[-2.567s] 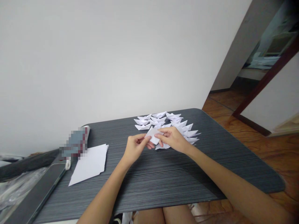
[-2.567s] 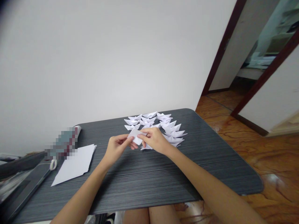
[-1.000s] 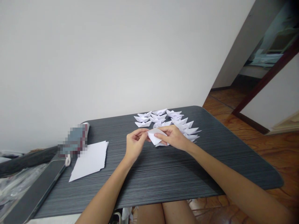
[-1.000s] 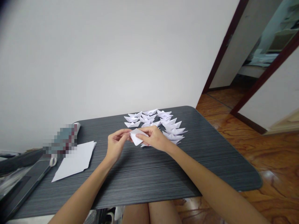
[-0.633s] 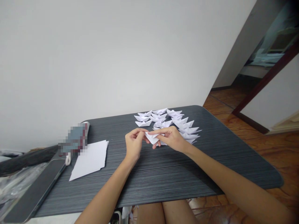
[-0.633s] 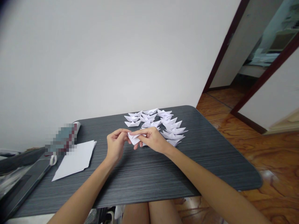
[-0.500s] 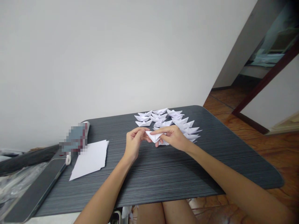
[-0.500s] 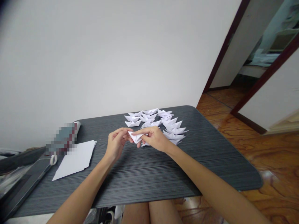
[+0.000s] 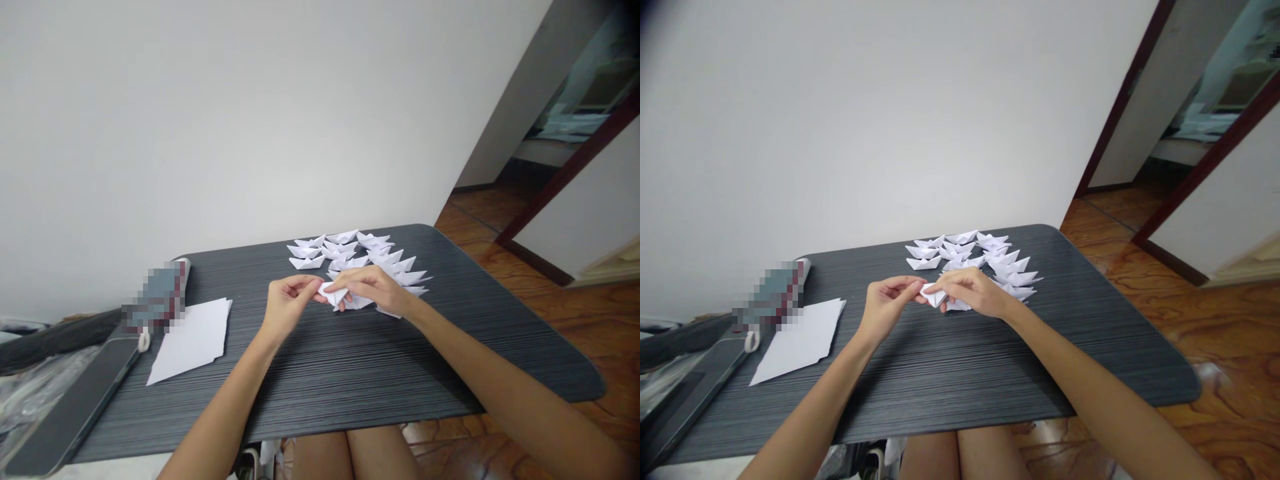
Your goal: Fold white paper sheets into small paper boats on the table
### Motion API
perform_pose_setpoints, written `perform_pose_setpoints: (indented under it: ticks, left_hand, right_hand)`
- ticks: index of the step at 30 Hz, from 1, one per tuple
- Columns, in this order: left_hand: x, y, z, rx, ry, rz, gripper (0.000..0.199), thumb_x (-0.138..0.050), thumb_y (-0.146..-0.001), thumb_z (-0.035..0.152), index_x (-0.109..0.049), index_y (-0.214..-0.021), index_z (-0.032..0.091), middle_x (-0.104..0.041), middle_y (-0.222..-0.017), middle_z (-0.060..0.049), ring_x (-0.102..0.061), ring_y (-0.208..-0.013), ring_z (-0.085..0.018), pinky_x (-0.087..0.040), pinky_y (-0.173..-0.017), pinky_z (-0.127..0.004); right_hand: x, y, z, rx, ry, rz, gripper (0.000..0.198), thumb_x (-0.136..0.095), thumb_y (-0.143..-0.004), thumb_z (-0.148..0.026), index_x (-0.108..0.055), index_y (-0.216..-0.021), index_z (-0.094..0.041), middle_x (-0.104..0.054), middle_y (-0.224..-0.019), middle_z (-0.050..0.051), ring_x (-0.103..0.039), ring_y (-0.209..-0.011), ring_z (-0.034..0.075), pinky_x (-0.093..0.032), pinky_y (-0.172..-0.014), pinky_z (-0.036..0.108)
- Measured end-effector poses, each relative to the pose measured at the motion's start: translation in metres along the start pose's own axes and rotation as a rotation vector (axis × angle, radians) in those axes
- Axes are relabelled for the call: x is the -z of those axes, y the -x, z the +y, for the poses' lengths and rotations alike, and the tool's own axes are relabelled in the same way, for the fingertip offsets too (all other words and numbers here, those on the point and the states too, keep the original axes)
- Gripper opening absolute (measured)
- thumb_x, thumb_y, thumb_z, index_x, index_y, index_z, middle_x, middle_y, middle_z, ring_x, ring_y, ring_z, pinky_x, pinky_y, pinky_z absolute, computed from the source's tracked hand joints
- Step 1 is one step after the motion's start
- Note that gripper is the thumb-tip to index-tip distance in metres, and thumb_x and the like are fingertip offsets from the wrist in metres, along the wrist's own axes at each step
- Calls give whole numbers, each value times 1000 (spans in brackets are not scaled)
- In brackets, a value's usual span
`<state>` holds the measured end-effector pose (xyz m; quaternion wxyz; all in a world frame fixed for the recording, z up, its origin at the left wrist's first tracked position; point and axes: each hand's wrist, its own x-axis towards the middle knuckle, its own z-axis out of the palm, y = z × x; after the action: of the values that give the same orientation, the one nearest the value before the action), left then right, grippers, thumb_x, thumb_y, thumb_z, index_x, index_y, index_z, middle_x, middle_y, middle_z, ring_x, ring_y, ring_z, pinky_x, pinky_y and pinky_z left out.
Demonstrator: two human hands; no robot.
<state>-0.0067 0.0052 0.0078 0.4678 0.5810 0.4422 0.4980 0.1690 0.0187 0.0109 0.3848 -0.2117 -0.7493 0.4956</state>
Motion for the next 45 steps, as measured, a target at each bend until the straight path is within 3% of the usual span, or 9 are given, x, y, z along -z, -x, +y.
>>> perform_pose_setpoints:
  ticks: [6, 10, 15, 20, 25, 28, 37, 42, 45]
  left_hand:
    - [0, 5, -4, -192, -199, 23, 18, -59, -71, 26, -65, -78, 11, -68, -69, -4, -65, -61, -15, -52, -60, -22]
    - [1, 6, -6, -294, -307, 21, 17, -57, -73, 25, -66, -80, 12, -69, -70, -4, -65, -61, -15, -53, -60, -22]
    - [3, 8, -5, -411, -434, 70, 16, -57, -73, 22, -67, -82, 13, -69, -70, -4, -65, -62, -14, -52, -61, -21]
    - [0, 8, -7, -375, -394, 71, 16, -57, -72, 23, -66, -80, 13, -70, -71, -4, -66, -61, -15, -53, -58, -21]
    - [0, 9, -8, -373, -420, 64, 17, -56, -72, 24, -66, -81, 13, -69, -71, -5, -65, -61, -15, -53, -60, -22]
    - [0, 9, -7, -358, -448, 34, 18, -55, -73, 25, -66, -81, 13, -69, -72, -6, -65, -61, -15, -53, -59, -22]
    - [0, 5, -1, -248, -505, -132, 21, -50, -76, 30, -62, -72, 13, -64, -59, -4, -60, -52, -13, -48, -52, -21]
    - [-1, 6, -7, -226, -566, -62, 21, -46, -79, 30, -59, -73, 14, -58, -46, 1, -57, -41, -11, -46, -48, -20]
    - [1, 5, -10, -225, -571, -74, 19, -45, -80, 27, -59, -79, 14, -62, -53, -1, -61, -46, -13, -47, -50, -21]
  right_hand:
    - [-5, -4, 1, -246, -44, 229, 36, -58, -71, -22, -58, -105, -10, -61, -60, 1, -58, -49, 10, -43, -49, 22]
    - [-3, -5, 6, -266, -65, 254, 25, -62, -67, -24, -64, -86, -8, -64, -62, 4, -60, -51, 12, -43, -48, 22]
    - [3, -5, 12, -256, -137, 217, 26, -60, -70, -28, -64, -86, -8, -63, -52, 4, -58, -46, 10, -36, -42, 19]
    - [2, -6, 11, -198, -109, 257, 22, -58, -71, -29, -63, -75, -8, -60, -46, 2, -54, -40, 9, -33, -41, 19]
    - [-1, -7, 9, -277, -111, 227, 27, -61, -68, -30, -61, -84, -8, -53, -38, -3, -48, -33, 8, -30, -37, 18]
    - [-3, -7, 7, -273, -23, 251, 24, -62, -66, -30, -64, -76, -8, -52, -39, -2, -47, -34, 7, -32, -39, 19]
    - [-11, -4, 11, -121, 345, 258, 19, -55, -72, -28, -68, -72, -13, -64, -65, 3, -49, -48, 9, -36, -45, 20]
    - [-11, -6, 15, -210, 194, 213, 24, -47, -77, -23, -67, -85, -12, -55, -42, -1, -46, -35, 8, -35, -41, 19]
    - [-4, -6, 17, -220, 141, 154, 30, -42, -80, -22, -62, -98, -10, -60, -47, 1, -51, -41, 9, -37, -44, 19]
